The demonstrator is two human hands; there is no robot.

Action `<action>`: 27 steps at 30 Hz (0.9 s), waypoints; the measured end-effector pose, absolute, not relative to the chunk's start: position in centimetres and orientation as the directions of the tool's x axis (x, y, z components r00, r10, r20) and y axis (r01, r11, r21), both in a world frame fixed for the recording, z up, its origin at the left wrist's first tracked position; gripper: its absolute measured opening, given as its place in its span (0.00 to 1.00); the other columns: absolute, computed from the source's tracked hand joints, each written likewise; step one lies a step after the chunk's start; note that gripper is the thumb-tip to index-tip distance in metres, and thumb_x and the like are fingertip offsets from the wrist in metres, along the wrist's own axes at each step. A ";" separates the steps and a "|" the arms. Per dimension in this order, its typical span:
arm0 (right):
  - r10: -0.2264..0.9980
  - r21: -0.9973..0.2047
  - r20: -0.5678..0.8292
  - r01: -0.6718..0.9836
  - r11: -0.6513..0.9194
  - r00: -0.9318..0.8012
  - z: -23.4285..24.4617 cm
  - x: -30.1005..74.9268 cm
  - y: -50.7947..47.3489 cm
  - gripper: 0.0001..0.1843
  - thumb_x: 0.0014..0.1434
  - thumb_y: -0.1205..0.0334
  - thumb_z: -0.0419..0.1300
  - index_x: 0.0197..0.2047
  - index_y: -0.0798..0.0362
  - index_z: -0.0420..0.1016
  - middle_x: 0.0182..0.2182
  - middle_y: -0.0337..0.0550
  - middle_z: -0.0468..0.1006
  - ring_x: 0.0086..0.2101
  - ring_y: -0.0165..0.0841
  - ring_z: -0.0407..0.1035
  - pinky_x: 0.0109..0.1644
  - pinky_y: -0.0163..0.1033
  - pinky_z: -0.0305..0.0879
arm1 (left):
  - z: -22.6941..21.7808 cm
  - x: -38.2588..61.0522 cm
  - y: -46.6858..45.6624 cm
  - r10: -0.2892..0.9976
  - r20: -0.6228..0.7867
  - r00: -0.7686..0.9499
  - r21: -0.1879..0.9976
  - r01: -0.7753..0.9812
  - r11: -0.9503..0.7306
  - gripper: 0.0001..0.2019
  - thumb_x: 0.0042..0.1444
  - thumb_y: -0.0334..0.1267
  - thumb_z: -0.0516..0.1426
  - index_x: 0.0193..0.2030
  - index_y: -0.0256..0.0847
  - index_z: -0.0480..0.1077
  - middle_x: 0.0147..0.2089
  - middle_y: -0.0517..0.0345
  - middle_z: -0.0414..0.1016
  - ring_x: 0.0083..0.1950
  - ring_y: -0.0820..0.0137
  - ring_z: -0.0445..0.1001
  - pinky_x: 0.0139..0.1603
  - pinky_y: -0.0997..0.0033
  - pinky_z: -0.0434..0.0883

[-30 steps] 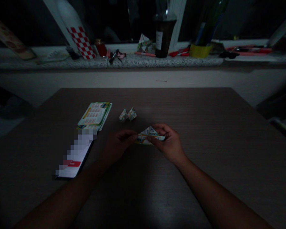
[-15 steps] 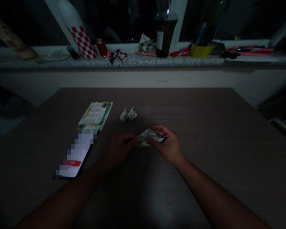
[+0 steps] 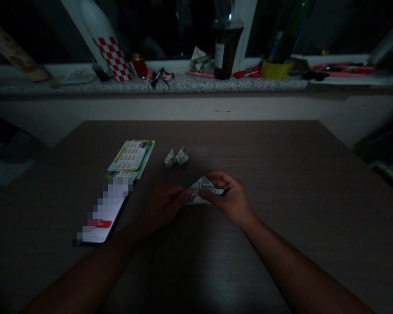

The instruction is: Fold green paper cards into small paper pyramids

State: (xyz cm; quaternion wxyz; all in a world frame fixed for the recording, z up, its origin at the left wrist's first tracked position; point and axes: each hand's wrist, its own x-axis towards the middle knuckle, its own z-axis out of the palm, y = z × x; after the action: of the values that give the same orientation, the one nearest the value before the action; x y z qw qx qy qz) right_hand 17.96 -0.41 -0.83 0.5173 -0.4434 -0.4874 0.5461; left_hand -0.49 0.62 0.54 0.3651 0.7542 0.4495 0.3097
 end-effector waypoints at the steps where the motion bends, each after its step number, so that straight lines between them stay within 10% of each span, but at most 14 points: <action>1: 0.997 -0.991 0.023 -0.136 0.012 -0.075 -0.9 18.0 -0.4 0.19 0.44 0.61 0.70 0.39 0.50 0.70 0.30 0.37 0.80 0.29 0.31 0.75 0.35 0.38 0.73 | 0.5 -0.5 0.7 0.897 0.138 0.420 0.821 0.458 -0.341 0.20 0.59 0.46 0.50 0.20 0.37 0.63 0.18 0.65 0.56 0.21 0.77 0.56 0.24 0.75 0.52; 27: 0.997 -0.987 0.054 -0.153 0.045 -0.060 -1.2 18.6 -0.3 0.22 0.45 0.64 0.70 0.43 0.49 0.69 0.26 0.34 0.78 0.24 0.27 0.72 0.29 0.32 0.69 | 0.6 -0.7 0.6 0.903 0.039 0.427 0.873 0.425 -0.239 0.16 0.57 0.48 0.54 0.36 0.35 0.74 0.29 0.59 0.73 0.30 0.72 0.68 0.29 0.76 0.61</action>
State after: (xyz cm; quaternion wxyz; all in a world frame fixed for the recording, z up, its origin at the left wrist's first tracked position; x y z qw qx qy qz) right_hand 18.61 -0.31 -1.15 0.5326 -0.4315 -0.4885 0.5399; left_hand -0.68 0.62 0.61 0.4191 0.7335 0.4528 0.2852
